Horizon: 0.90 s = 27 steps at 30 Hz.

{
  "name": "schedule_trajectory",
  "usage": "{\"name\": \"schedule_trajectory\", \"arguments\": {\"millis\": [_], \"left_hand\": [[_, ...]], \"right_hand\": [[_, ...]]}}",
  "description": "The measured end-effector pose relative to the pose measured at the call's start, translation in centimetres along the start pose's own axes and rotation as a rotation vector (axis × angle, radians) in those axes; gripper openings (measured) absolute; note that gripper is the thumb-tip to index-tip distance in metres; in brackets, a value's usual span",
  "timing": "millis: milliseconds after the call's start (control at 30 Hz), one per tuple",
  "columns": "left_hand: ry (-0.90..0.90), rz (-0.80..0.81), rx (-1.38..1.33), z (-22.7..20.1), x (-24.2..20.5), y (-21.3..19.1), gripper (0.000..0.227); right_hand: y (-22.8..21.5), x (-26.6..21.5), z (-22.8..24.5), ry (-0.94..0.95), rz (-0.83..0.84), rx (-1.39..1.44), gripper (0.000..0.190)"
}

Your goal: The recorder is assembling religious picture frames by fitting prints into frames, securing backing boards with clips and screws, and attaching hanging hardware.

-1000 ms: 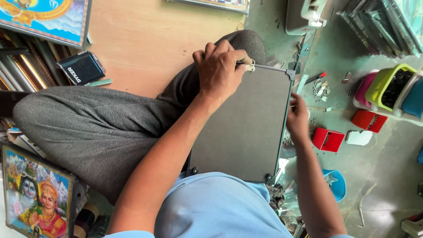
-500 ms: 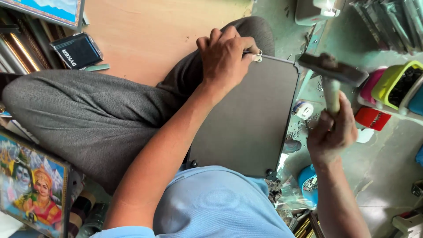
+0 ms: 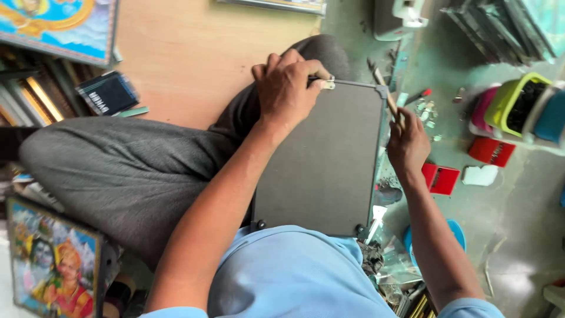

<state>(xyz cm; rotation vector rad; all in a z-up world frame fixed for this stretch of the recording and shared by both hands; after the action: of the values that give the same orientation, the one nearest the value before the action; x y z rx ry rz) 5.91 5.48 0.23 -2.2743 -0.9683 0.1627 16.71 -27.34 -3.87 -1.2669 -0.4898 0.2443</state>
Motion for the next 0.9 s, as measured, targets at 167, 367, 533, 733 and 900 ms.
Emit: {"name": "schedule_trajectory", "arguments": {"millis": [167, 367, 533, 733, 900], "left_hand": [[-0.026, 0.016, -0.011, 0.6, -0.4, 0.3, 0.013], [0.014, -0.004, -0.021, 0.1, -0.2, -0.5, 0.013], [-0.014, 0.07, -0.012, -1.1, -0.2, 0.3, 0.011], [0.066, 0.014, 0.041, -2.5, -0.3, 0.7, 0.013], [0.041, 0.022, 0.022, -2.2, -0.4, 0.8, 0.011]], "right_hand": [[-1.5, -4.8, 1.1, -0.157, 0.02, -0.046, 0.04], [-1.2, -16.4, -4.1, -0.162, 0.508, -0.221, 0.061], [-2.9, -17.9, -0.1, -0.385, 0.404, -0.194, 0.089], [0.1, -17.0, -2.7, -0.274, 0.524, -0.145, 0.091], [-1.0, -16.2, -5.1, -0.21, 0.612, -0.022, 0.089]]}}
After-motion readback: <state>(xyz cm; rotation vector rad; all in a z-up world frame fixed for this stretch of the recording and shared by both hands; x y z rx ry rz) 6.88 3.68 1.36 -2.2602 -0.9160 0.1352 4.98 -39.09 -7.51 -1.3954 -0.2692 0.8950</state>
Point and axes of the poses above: each hand's wrist, its own x-axis towards the middle knuckle, its own y-axis out of the palm, z = x × y, the point moved 8 cm from there along x, towards the middle knuckle, and after that the axes turned 14 degrees about -z, right-handed, at the moved point
